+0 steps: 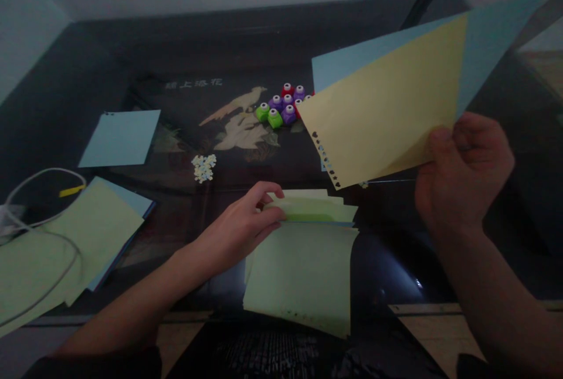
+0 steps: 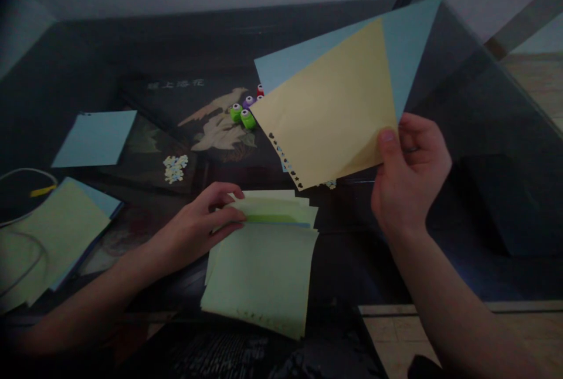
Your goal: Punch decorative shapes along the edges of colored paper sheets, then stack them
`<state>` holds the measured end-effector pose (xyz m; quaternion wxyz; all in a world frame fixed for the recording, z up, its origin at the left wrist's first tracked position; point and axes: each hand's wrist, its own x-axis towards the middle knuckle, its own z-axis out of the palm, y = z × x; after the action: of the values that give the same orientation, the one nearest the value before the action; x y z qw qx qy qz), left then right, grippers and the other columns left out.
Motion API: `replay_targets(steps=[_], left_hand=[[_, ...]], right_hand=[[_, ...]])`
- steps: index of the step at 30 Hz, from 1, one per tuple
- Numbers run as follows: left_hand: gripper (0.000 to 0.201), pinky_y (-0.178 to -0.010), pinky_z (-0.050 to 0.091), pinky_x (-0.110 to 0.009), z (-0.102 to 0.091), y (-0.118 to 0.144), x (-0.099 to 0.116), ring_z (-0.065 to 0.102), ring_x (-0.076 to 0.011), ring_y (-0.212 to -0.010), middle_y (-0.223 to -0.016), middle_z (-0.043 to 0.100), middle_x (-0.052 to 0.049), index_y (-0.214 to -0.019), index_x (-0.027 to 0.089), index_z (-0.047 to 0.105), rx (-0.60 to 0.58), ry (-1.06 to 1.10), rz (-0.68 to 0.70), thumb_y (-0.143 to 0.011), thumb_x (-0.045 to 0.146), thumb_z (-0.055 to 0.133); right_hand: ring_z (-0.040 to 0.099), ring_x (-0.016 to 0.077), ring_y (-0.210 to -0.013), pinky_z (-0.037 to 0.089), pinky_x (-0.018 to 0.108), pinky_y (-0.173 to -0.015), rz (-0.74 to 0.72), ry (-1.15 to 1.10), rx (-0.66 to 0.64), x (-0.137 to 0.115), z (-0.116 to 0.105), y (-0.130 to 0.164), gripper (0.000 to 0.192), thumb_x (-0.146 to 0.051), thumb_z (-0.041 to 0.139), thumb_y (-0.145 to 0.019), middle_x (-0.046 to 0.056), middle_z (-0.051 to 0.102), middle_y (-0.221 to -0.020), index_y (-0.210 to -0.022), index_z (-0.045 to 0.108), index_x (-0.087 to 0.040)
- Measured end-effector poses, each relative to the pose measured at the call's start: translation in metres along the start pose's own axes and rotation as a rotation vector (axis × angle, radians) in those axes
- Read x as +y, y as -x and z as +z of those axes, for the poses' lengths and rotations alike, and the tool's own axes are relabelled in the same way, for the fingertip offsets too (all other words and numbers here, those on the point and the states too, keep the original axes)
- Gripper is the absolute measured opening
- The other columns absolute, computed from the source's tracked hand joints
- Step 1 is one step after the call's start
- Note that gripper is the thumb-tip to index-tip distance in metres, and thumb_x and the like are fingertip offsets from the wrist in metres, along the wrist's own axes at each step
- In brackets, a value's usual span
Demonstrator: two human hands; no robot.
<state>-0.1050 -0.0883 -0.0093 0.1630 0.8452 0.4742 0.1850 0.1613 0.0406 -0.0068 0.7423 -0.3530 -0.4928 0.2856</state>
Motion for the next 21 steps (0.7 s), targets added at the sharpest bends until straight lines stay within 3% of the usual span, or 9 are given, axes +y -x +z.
replay_targets(steps=[6,8,11,15,21], left_hand=[[0.012,-0.071,0.051,-0.026,-0.010,-0.001,0.010,0.058,-0.0150,-0.083,-0.093,0.060,-0.006,-0.090,0.016,0.061,0.080,0.026,0.137,-0.090,0.010,0.051],[0.012,-0.070,0.051,-0.026,-0.013,-0.002,0.012,0.058,-0.0152,-0.082,-0.091,0.061,-0.006,-0.090,0.016,0.062,0.124,0.028,0.176,-0.090,0.010,0.052],[0.010,-0.071,0.052,-0.028,-0.016,-0.001,0.014,0.059,-0.0160,-0.083,-0.091,0.062,-0.007,-0.093,0.016,0.063,0.181,0.058,0.209,-0.089,0.011,0.055],[0.009,-0.074,0.053,-0.028,-0.013,-0.001,0.011,0.061,-0.0155,-0.084,-0.093,0.063,-0.007,-0.092,0.017,0.063,0.191,0.081,0.160,-0.088,0.012,0.057],[0.008,-0.076,0.054,-0.024,-0.001,-0.004,0.000,0.064,-0.0133,-0.085,-0.093,0.064,-0.005,-0.091,0.016,0.064,0.228,0.154,-0.003,-0.085,0.011,0.061]], right_hand=[[0.064,0.0119,-0.065,0.049,0.028,-0.065,0.159,0.073,-0.075,0.000,0.003,0.017,0.018,-0.010,0.073,-0.070,-0.001,0.072,-0.075,-0.085,0.071,-0.020],[0.065,0.0145,-0.067,0.049,0.029,-0.063,0.254,0.203,-0.213,-0.004,0.001,0.022,0.016,-0.018,0.073,-0.073,-0.001,0.073,-0.078,-0.088,0.071,-0.023],[0.066,0.0175,-0.068,0.049,0.030,-0.059,0.337,0.443,-0.528,-0.014,0.002,0.028,0.012,-0.024,0.069,-0.078,0.001,0.073,-0.081,-0.090,0.071,-0.026],[0.067,0.0195,-0.071,0.050,0.031,-0.061,0.412,0.561,-0.890,-0.023,0.007,0.033,0.015,-0.025,0.063,-0.082,0.003,0.073,-0.085,-0.093,0.072,-0.022],[0.068,0.0204,-0.084,0.052,0.034,-0.075,0.495,0.459,-1.140,-0.013,0.010,0.042,0.025,-0.026,0.060,-0.084,0.006,0.073,-0.098,-0.106,0.069,-0.019]])
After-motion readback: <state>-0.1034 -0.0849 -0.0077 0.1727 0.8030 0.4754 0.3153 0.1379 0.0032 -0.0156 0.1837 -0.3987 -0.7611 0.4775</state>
